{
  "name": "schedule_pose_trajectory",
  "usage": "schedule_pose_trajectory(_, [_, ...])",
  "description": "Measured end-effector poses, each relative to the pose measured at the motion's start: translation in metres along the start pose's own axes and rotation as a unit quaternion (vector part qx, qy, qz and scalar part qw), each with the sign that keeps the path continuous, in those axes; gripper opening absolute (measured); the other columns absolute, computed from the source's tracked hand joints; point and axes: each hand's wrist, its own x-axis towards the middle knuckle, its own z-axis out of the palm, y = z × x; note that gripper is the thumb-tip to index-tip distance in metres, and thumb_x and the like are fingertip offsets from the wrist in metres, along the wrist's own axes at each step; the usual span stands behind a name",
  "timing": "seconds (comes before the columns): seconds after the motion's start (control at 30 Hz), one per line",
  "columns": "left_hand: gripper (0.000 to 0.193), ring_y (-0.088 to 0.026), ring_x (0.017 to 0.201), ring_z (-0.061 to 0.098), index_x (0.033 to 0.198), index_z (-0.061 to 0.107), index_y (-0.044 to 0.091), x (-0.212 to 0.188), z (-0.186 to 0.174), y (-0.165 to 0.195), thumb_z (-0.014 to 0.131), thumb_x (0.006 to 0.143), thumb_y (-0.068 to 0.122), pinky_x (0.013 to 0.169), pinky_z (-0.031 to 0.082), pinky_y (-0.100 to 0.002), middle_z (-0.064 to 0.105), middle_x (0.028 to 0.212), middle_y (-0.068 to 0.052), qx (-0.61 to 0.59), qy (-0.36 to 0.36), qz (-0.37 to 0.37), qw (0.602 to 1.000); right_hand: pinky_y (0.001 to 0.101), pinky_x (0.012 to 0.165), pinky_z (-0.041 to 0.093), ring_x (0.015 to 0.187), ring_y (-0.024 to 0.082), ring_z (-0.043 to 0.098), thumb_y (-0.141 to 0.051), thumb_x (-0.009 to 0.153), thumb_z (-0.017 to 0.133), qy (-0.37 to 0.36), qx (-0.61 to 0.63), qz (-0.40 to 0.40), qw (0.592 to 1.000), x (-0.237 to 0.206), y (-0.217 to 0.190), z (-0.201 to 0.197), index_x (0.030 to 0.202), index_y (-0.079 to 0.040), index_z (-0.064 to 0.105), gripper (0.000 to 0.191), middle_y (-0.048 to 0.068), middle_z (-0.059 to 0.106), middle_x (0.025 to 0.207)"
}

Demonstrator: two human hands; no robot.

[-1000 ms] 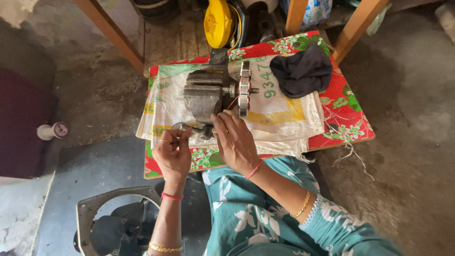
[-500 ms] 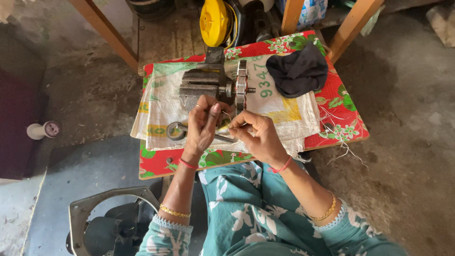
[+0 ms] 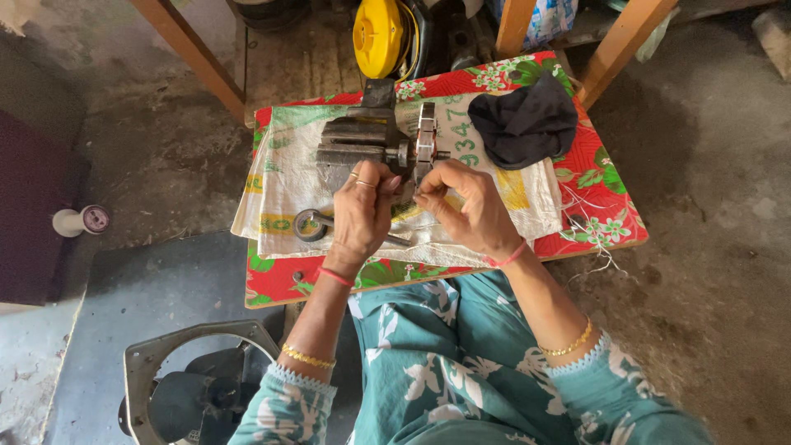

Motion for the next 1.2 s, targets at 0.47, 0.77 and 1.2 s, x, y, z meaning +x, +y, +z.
schedule_pose_trajectory(0.47, [0.022, -0.015, 0.062, 0.043, 0.088, 0.055, 0.002, 0.057, -0.005, -0.027, 0.071, 0.100, 0.011, 0.055, 0.040, -0.033, 0.052, 0.065, -0.009, -0.113, -0.199, -0.092, 0.969, 0.0216, 0.070, 0.050, 0.076, 0.004, 0.059, -0.019, 0.102, 0.069, 0.032, 0.237, 0.089, 0.967, 0.005, 0.025, 0.003, 0.100, -0.001, 0.072, 0.019, 0.002, 0.074, 0.089])
schedule_pose_trajectory(0.77, [0.019, -0.002, 0.073, 0.039, 0.090, 0.052, 0.003, 0.049, 0.003, -0.023, 0.064, 0.103, 0.008, 0.065, 0.042, -0.025, 0.046, 0.076, 0.005, -0.230, -0.139, -0.138, 0.953, 0.0258, 0.062, 0.045, 0.071, 0.008, 0.053, -0.017, 0.112, 0.055, 0.265, 0.069, 0.099, 0.957, 0.005, 0.129, 0.043, 0.108, -0.004, 0.062, 0.016, 0.001, 0.062, 0.085])
schedule_pose_trajectory(1.2, [0.023, -0.002, 0.065, 0.035, 0.087, 0.053, 0.003, 0.047, 0.007, -0.024, 0.069, 0.102, 0.010, 0.054, 0.031, -0.024, 0.044, 0.070, 0.006, -0.181, -0.112, -0.188, 0.959, 0.0375, 0.057, 0.046, 0.060, 0.022, 0.065, -0.020, 0.106, 0.054, 0.129, 0.016, 0.274, 0.953, -0.007, 0.146, 0.062, 0.100, 0.000, 0.059, 0.021, 0.014, 0.068, 0.069])
